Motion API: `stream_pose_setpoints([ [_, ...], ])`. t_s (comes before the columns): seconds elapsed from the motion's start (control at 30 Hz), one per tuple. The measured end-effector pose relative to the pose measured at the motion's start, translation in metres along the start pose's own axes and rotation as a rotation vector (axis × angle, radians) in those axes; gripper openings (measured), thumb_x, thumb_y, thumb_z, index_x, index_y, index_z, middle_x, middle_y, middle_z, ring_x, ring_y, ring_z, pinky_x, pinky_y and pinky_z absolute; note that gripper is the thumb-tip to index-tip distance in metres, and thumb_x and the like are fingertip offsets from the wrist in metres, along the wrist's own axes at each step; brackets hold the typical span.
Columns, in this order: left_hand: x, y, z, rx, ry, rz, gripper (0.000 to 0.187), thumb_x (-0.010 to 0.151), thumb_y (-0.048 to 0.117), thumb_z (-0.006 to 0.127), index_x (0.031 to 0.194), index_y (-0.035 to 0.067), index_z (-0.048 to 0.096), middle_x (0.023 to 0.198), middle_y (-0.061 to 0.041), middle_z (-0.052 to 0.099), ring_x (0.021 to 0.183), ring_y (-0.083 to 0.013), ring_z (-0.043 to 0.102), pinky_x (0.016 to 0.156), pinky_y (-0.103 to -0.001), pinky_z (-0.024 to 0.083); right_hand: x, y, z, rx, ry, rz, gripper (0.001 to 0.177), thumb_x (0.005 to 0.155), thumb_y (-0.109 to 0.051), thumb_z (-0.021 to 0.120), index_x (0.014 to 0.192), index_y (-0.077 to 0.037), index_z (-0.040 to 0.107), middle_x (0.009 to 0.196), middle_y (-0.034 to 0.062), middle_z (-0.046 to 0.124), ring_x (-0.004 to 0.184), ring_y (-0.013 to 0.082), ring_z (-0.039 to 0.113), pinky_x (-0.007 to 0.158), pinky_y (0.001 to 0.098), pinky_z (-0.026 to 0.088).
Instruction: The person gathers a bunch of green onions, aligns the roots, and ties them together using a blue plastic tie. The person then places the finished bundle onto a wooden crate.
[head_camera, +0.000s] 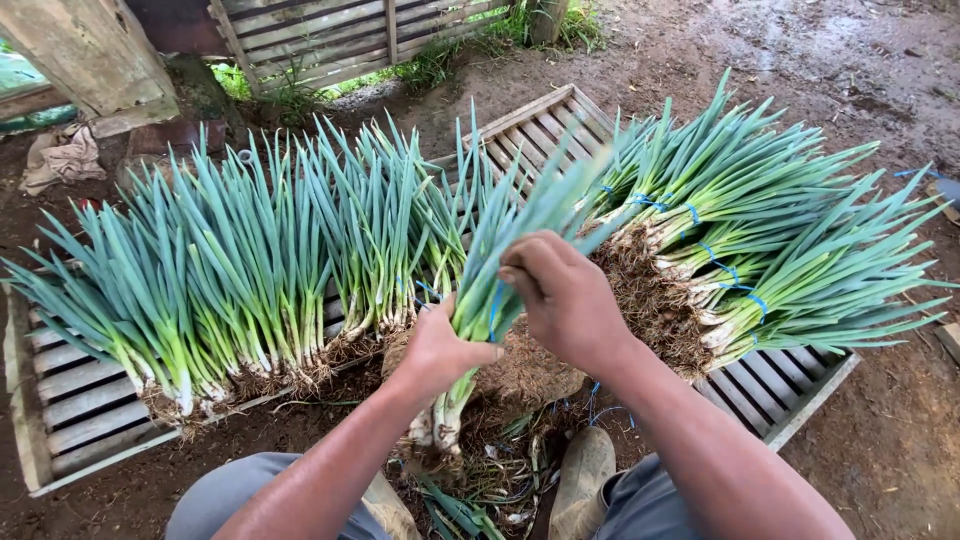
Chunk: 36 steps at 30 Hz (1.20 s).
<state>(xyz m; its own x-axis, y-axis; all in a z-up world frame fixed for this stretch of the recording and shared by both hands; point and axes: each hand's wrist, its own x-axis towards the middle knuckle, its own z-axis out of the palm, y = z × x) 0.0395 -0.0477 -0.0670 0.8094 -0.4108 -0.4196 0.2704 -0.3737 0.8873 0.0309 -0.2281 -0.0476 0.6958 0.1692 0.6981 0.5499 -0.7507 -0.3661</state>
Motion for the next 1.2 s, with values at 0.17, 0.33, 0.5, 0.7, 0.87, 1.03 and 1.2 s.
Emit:
stream_pose_setpoints([
  [0.17, -0.017, 0.025, -0.018, -0.274, 0.117, -0.011, 0.077, 0.072, -0.011, 0.080, 0.142, -0.009, 0.048, 0.121, -0.025, 0.064, 0.112, -0.0388, 0.065, 0.110, -0.054, 0.047, 0.011, -0.036, -0.053, 0.637, 0.013, 0.563, 0.012, 0.105, -0.009, 0.050, 0.099, -0.006, 0.060, 0.093, 0.0163, 0.070, 0.065, 0.0227, 0.070, 0.050, 0.0314, 0.054],
  [0.33, -0.001, 0.006, -0.030, -0.502, 0.239, 0.121, 0.064, 0.072, -0.009, 0.073, 0.133, -0.007, 0.055, 0.111, -0.017, 0.063, 0.109, -0.0327, 0.061, 0.111, -0.053, 0.043, -0.010, -0.002, -0.047, 1.178, 0.253, 0.838, 0.018, 0.110, -0.022, 0.044, 0.101, -0.010, 0.055, 0.096, 0.0172, 0.072, 0.059, 0.0200, 0.068, 0.050, 0.0255, 0.055],
  [0.5, -0.004, 0.011, -0.039, -0.582, 0.266, 0.155, 0.080, 0.065, -0.003, 0.077, 0.139, -0.006, 0.048, 0.125, -0.019, 0.056, 0.127, -0.0343, 0.051, 0.116, -0.056, 0.033, -0.006, 0.001, -0.057, 1.232, 0.176, 0.921, 0.021, 0.112, -0.026, 0.043, 0.102, -0.010, 0.051, 0.073, 0.0044, 0.045, 0.056, 0.0169, 0.054, 0.052, 0.0270, 0.046],
  [0.7, -0.014, 0.029, -0.040, -0.532, 0.333, 0.126, 0.080, 0.066, -0.008, 0.071, 0.141, -0.007, 0.045, 0.126, -0.021, 0.054, 0.127, -0.0357, 0.051, 0.115, -0.055, 0.033, -0.017, 0.057, -0.062, 0.296, -0.230, 0.959, 0.025, 0.111, -0.028, 0.053, 0.105, -0.006, 0.062, 0.063, 0.0032, 0.052, 0.059, 0.0176, 0.047, 0.058, 0.0329, 0.038],
  [0.87, -0.015, 0.024, -0.041, -0.550, 0.359, 0.105, 0.071, 0.064, -0.008, 0.072, 0.132, -0.002, 0.049, 0.116, -0.014, 0.052, 0.119, -0.0281, 0.050, 0.110, -0.049, 0.037, -0.026, 0.066, -0.049, -0.237, -0.508, 0.953, 0.025, 0.100, -0.032, 0.065, 0.120, -0.017, 0.067, 0.102, 0.0185, 0.076, 0.098, 0.0381, 0.072, 0.091, 0.0502, 0.054],
  [1.03, -0.013, 0.025, -0.036, -0.574, 0.317, 0.115, 0.071, 0.064, -0.007, 0.074, 0.131, -0.001, 0.050, 0.115, -0.016, 0.052, 0.118, -0.0304, 0.050, 0.111, -0.053, 0.035, 0.006, 0.027, -0.046, 0.007, -0.444, 0.956, 0.041, 0.099, -0.015, 0.068, 0.137, -0.005, 0.056, 0.100, 0.0229, 0.072, 0.089, 0.0347, 0.072, 0.084, 0.0473, 0.058],
  [1.2, -0.003, 0.015, -0.029, -0.583, 0.221, 0.123, 0.073, 0.065, -0.008, 0.073, 0.134, -0.002, 0.050, 0.116, -0.017, 0.053, 0.121, -0.0358, 0.051, 0.116, -0.058, 0.029, 0.001, 0.016, -0.030, 0.366, -0.435, 0.831, 0.030, 0.101, -0.019, 0.063, 0.124, -0.006, 0.051, 0.072, 0.0101, 0.066, 0.049, 0.0180, 0.060, 0.056, 0.0320, 0.052],
])
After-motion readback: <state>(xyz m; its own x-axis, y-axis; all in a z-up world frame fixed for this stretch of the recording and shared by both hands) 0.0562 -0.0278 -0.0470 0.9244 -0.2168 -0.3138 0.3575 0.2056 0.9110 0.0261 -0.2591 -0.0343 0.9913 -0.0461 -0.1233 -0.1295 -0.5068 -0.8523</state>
